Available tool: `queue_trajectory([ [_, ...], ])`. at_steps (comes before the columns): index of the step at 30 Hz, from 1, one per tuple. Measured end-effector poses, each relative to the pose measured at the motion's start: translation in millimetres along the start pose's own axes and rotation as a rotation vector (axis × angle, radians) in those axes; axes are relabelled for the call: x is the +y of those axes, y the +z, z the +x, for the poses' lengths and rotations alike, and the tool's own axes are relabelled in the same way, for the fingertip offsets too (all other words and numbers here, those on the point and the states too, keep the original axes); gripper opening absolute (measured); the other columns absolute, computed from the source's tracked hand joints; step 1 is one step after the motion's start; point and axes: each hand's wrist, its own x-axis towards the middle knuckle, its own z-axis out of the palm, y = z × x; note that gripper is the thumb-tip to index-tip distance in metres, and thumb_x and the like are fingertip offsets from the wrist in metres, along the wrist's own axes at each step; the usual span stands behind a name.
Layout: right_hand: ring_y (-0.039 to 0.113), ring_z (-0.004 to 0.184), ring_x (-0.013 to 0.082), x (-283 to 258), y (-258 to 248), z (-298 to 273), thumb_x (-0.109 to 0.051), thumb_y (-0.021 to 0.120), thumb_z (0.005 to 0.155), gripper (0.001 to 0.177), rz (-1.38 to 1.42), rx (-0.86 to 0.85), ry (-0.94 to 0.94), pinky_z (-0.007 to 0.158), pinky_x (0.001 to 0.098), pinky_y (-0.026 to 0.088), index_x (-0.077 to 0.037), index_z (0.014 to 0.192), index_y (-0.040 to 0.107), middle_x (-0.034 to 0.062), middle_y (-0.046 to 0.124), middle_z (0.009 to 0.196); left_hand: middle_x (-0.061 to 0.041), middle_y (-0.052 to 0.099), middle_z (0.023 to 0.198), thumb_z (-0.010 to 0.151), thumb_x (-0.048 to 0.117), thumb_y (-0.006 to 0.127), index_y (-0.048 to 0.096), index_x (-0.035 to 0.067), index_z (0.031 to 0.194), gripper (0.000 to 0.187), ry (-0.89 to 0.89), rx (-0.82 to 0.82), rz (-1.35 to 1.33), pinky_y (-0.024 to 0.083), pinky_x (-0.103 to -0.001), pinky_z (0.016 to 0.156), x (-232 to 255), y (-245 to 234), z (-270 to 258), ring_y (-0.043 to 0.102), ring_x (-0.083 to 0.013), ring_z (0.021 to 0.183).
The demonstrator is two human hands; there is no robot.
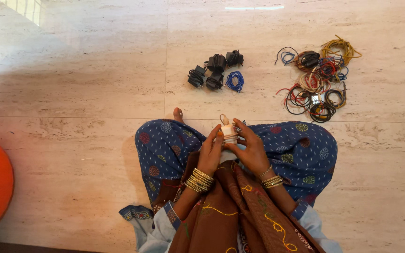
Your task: The person sits on the floor and organizes a pile of cables and power adapters. They pick up individual cables, untangle them, and coil them neatly by hand. The person handles several different colored cables and power bricks, placing each finished bundle on the floor.
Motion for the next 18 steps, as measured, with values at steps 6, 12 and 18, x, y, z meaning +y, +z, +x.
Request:
queue_trajectory([
  [6, 0.070, 0.115, 0.0281, 63.0, 30.9, 73.4, -0.014, 0.079, 0.085, 0.077, -0.091, 0.026, 0.050, 0.087, 0.0371, 0.063, -0.011, 0.153, 0.043, 0.0190, 0.065, 0.134, -0.018, 0.064, 0.131, 0.102, 0.042, 0.055, 0.045, 0.000, 0.151, 0.065, 0.016, 0.053, -0.005, 0.056, -0.030, 0.090, -43.9, -10.9, 89.8, 0.068, -0.0205, 0.108],
  [12, 0.072, 0.110, 0.0277, 128.4, 49.8, 132.0, -0.010, 0.076, 0.089, 0.068, -0.046, 0.209, 0.035, 0.083, 0.0352, 0.063, -0.007, 0.150, 0.045, 0.0179, 0.069, 0.128, -0.020, 0.054, 0.143, 0.099, 0.030, 0.066, 0.041, -0.003, 0.149, 0.065, 0.107, 0.071, -0.058, 0.051, -0.034, 0.102, -68.8, -0.1, 166.1, 0.060, -0.0239, 0.125],
  [18, 0.073, 0.110, 0.0265, 153.5, 52.0, 172.8, -0.006, 0.076, 0.089, 0.057, -0.007, 0.300, -0.027, 0.086, 0.0347, 0.063, -0.004, 0.142, 0.055, 0.0168, 0.069, 0.129, -0.022, 0.058, 0.146, 0.097, 0.008, 0.061, 0.044, -0.006, 0.151, 0.058, 0.245, -0.068, -0.224, 0.048, -0.033, 0.109, -72.3, 5.6, 208.2, 0.058, -0.0237, 0.133],
])
